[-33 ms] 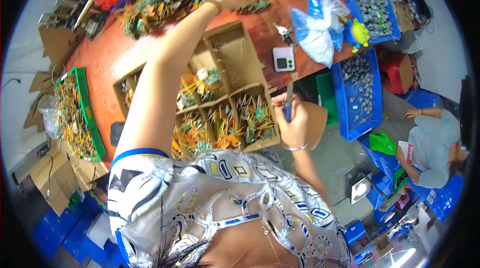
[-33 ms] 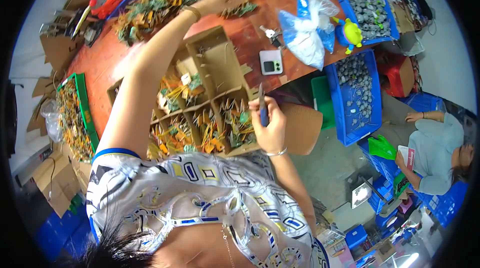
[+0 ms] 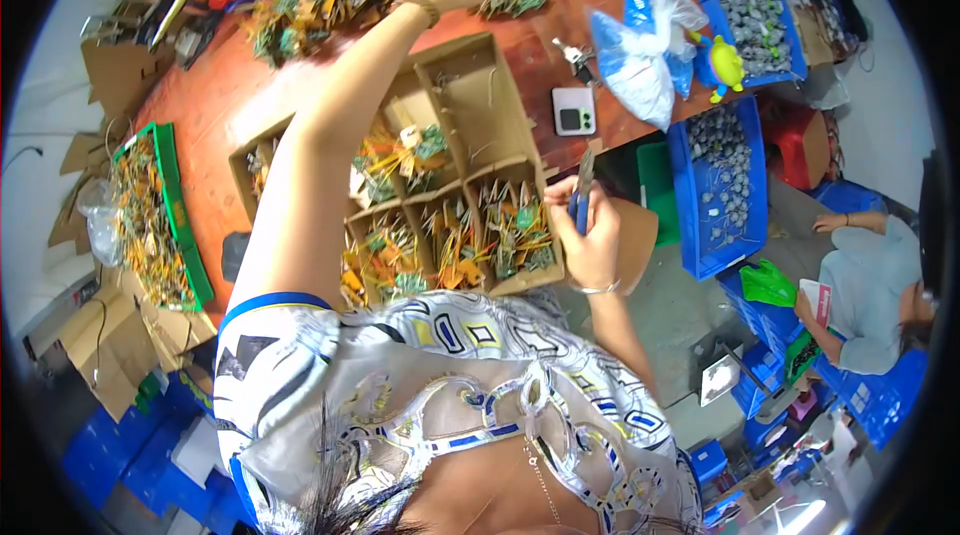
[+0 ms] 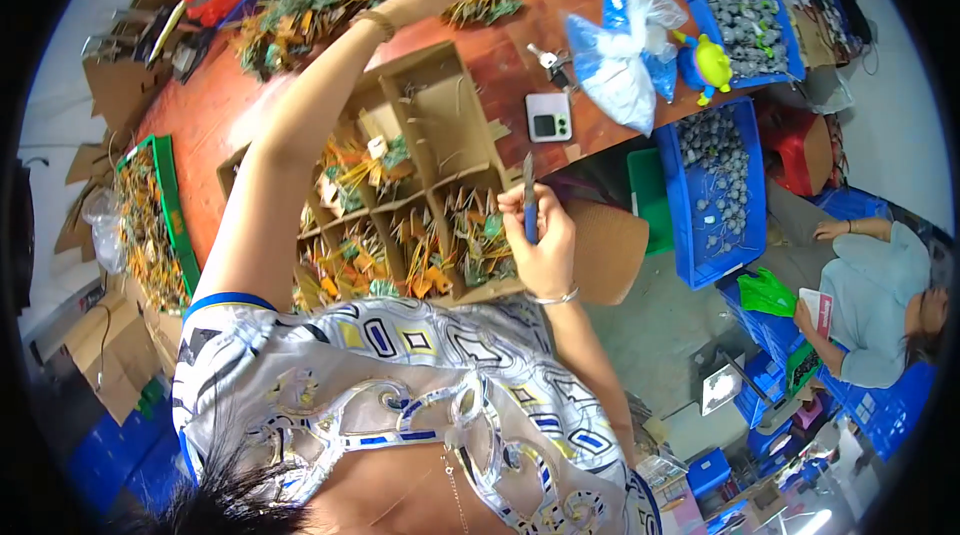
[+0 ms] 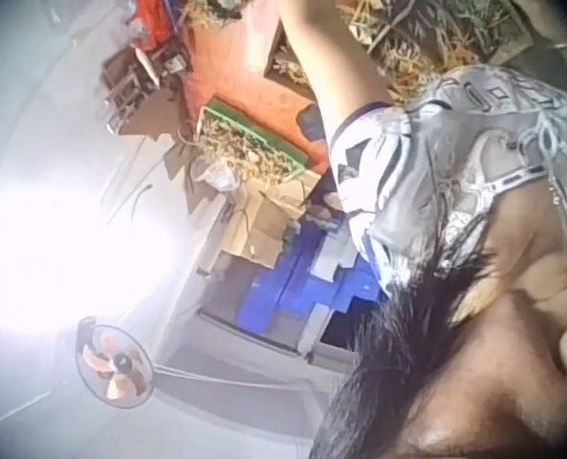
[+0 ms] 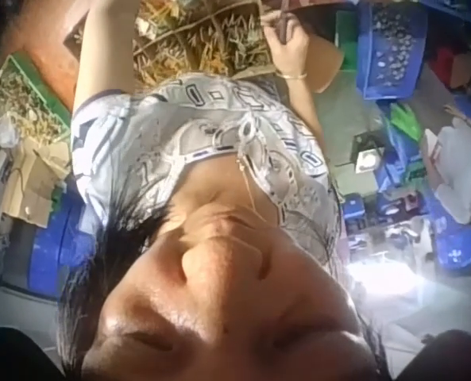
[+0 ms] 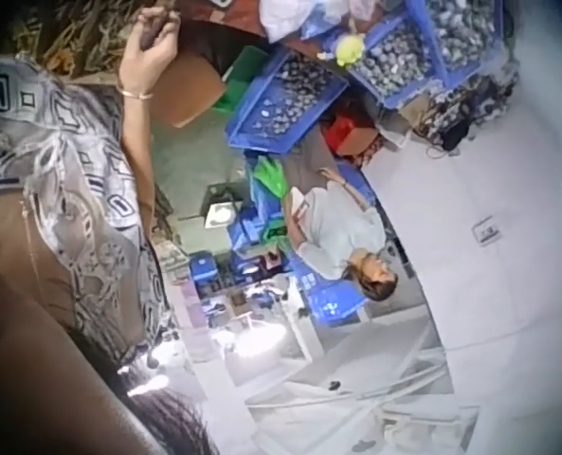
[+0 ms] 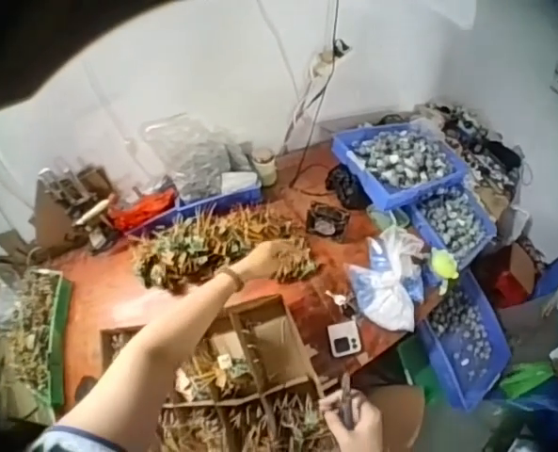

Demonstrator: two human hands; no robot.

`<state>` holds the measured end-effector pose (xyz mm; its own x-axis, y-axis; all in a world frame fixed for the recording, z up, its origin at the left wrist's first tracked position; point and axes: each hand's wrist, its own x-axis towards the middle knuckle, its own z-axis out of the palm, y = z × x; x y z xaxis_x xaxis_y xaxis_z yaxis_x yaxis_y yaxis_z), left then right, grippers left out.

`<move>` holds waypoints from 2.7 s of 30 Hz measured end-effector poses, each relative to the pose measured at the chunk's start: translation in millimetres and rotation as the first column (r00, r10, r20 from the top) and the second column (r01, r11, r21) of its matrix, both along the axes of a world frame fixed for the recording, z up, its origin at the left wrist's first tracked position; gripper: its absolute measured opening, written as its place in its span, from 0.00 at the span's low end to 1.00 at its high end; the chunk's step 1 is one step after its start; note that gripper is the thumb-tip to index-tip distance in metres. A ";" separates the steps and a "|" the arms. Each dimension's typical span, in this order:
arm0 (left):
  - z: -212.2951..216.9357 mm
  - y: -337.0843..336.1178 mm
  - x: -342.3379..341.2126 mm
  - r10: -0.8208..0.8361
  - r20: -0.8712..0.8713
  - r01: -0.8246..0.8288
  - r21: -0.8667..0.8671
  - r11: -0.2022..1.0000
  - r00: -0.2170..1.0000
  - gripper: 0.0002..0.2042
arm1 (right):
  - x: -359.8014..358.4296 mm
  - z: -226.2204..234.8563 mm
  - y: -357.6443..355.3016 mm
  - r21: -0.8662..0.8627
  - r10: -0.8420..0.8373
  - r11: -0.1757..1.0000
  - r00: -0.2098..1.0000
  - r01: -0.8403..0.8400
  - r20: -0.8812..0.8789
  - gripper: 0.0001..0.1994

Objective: Trimming excess plastic or material from small toy components using handheld cutting pliers in a factory setting.

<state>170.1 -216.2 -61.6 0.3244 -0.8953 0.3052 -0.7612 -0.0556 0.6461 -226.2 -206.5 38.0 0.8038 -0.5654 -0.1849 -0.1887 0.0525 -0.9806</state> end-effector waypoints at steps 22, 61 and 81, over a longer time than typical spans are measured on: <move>72.6 229.6 -175.8 0.431 -0.530 -0.374 0.218 0.902 0.731 0.29 | 27.7 -24.0 33.1 0.713 0.123 0.687 0.989 -0.140 0.076 0.11; 108.8 231.4 -270.0 -0.193 -0.957 -0.698 -0.290 0.655 0.216 0.13 | 58.8 49.1 59.9 0.671 -0.144 0.740 0.984 0.038 0.103 0.15; 133.6 205.4 -267.2 -0.165 -0.978 -0.863 0.029 0.505 -0.129 0.18 | 27.4 104.7 44.9 -0.761 0.382 0.547 0.913 -0.350 -0.145 0.22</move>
